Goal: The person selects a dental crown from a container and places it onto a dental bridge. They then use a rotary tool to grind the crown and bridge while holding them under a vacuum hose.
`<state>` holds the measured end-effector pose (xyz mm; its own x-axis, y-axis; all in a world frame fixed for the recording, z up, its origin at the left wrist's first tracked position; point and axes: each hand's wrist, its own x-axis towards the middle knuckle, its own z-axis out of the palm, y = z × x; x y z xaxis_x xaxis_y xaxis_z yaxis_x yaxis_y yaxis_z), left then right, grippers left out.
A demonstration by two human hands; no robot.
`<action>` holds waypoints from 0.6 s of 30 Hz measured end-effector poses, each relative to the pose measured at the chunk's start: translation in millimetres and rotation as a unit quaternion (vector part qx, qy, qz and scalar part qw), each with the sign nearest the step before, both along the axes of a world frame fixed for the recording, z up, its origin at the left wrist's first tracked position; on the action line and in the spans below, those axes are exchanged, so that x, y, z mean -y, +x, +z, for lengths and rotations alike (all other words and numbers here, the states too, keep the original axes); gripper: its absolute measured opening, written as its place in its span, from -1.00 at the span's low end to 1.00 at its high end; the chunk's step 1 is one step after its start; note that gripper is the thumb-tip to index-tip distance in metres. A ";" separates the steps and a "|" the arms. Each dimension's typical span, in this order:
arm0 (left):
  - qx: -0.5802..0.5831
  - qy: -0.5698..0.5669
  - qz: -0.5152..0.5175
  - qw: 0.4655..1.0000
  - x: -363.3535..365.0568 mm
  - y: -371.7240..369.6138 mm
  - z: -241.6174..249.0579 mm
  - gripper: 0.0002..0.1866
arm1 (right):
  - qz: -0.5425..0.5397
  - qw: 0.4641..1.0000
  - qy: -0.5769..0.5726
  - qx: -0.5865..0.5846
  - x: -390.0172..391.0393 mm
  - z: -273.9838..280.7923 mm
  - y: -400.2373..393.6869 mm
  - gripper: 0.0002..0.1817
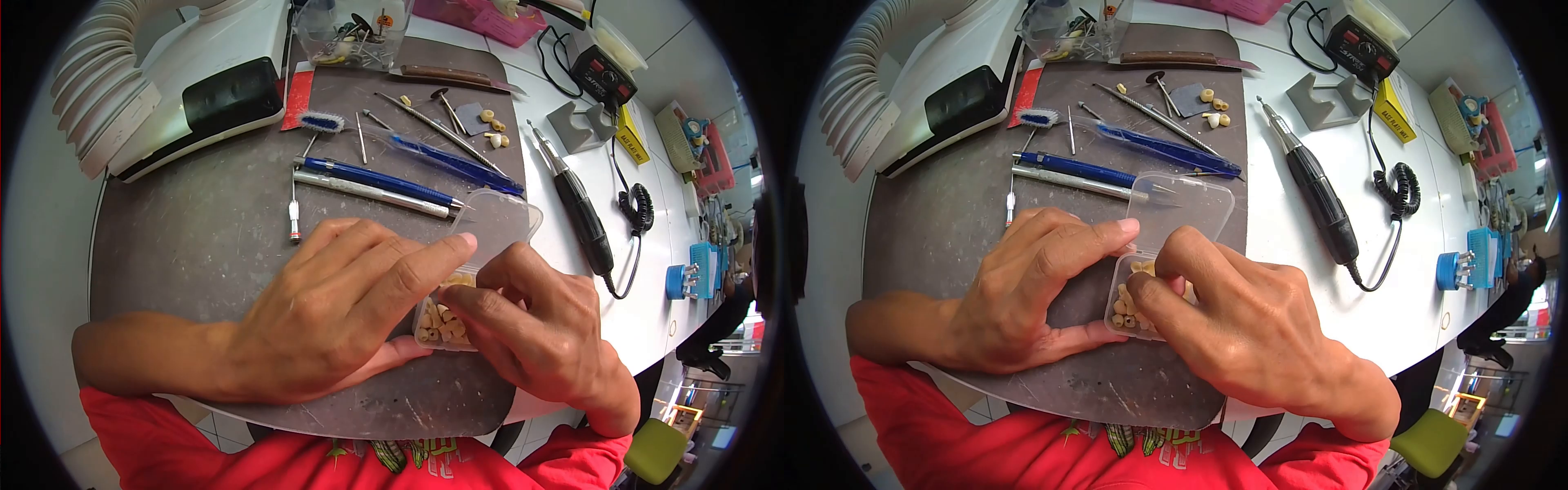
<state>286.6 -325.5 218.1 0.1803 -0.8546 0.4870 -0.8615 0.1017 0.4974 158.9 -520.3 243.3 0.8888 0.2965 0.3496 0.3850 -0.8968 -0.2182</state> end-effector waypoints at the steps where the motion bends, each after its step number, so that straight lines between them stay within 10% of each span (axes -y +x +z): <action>1: 0.002 0.003 0.002 1.000 -0.2 -0.1 -0.4 -0.04 | 0.000 1.000 -0.001 -0.001 -0.4 0.4 -0.5 -0.67; 18: 0.013 0.001 0.006 1.000 -2.7 -1.5 -5.3 -0.01 | -0.055 0.997 0.017 -0.057 -10.0 8.3 2.6 -0.83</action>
